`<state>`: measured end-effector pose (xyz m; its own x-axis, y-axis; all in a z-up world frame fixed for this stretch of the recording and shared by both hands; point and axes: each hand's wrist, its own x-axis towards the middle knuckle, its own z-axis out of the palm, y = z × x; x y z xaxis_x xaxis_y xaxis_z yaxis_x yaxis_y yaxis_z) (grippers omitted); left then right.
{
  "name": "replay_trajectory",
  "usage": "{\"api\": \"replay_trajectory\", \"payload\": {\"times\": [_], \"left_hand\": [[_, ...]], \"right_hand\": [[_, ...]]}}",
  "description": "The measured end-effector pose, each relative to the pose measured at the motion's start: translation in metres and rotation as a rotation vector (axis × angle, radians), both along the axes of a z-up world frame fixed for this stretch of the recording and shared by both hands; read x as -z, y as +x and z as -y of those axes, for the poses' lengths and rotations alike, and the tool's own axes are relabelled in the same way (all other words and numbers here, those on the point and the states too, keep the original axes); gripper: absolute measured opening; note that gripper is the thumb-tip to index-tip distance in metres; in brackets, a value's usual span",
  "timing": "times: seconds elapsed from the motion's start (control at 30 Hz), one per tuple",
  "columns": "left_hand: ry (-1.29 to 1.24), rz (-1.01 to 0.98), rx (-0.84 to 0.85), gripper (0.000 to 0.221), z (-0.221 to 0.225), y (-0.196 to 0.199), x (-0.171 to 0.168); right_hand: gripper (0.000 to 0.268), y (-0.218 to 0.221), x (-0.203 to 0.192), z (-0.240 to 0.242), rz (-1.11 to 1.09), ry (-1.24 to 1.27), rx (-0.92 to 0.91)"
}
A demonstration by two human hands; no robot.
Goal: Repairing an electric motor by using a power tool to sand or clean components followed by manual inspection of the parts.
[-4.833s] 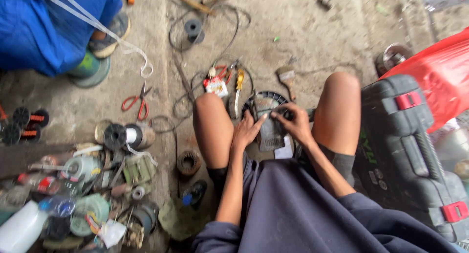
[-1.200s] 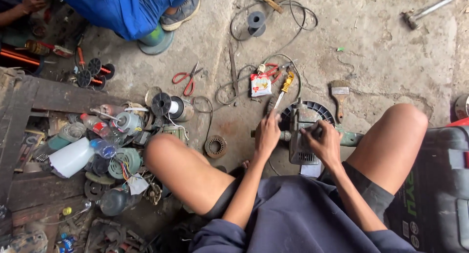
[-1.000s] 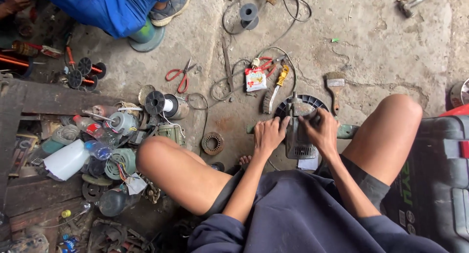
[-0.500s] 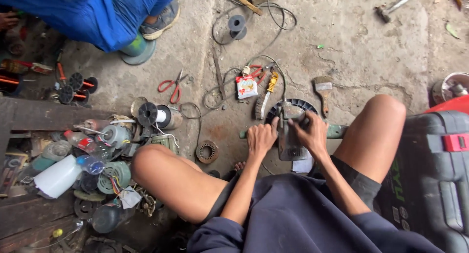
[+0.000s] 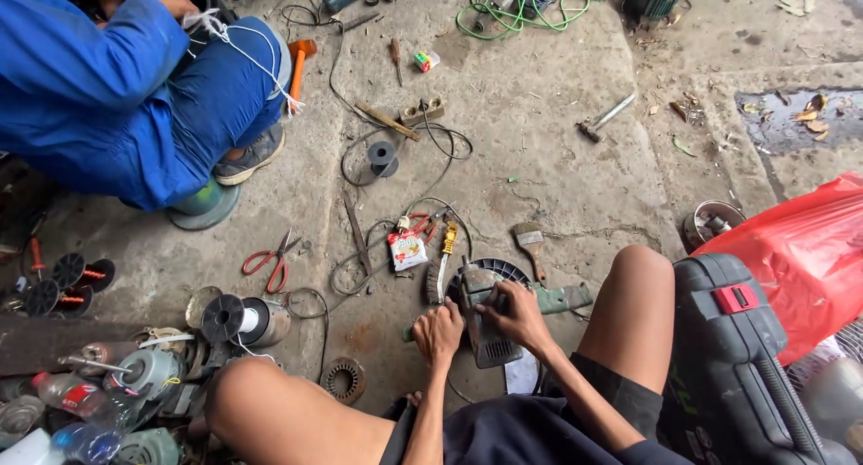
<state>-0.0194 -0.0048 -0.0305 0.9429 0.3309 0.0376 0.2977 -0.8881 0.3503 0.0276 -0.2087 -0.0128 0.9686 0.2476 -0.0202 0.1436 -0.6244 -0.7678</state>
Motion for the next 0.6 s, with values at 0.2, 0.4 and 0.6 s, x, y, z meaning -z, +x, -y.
{"api": "replay_trajectory", "payload": {"times": [0.2, 0.4, 0.6], "left_hand": [[-0.032, 0.01, -0.029, 0.067, -0.007, 0.012, 0.004], [0.0, -0.004, -0.065, 0.064, -0.009, 0.013, 0.009], [0.031, 0.062, -0.02, 0.062, -0.01, 0.008, -0.011]], "right_hand": [[0.033, 0.009, -0.012, -0.008, -0.022, 0.023, 0.0], [0.035, 0.009, -0.003, -0.009, -0.019, -0.009, 0.009], [0.031, 0.007, -0.014, -0.006, -0.068, 0.092, 0.0]]}}
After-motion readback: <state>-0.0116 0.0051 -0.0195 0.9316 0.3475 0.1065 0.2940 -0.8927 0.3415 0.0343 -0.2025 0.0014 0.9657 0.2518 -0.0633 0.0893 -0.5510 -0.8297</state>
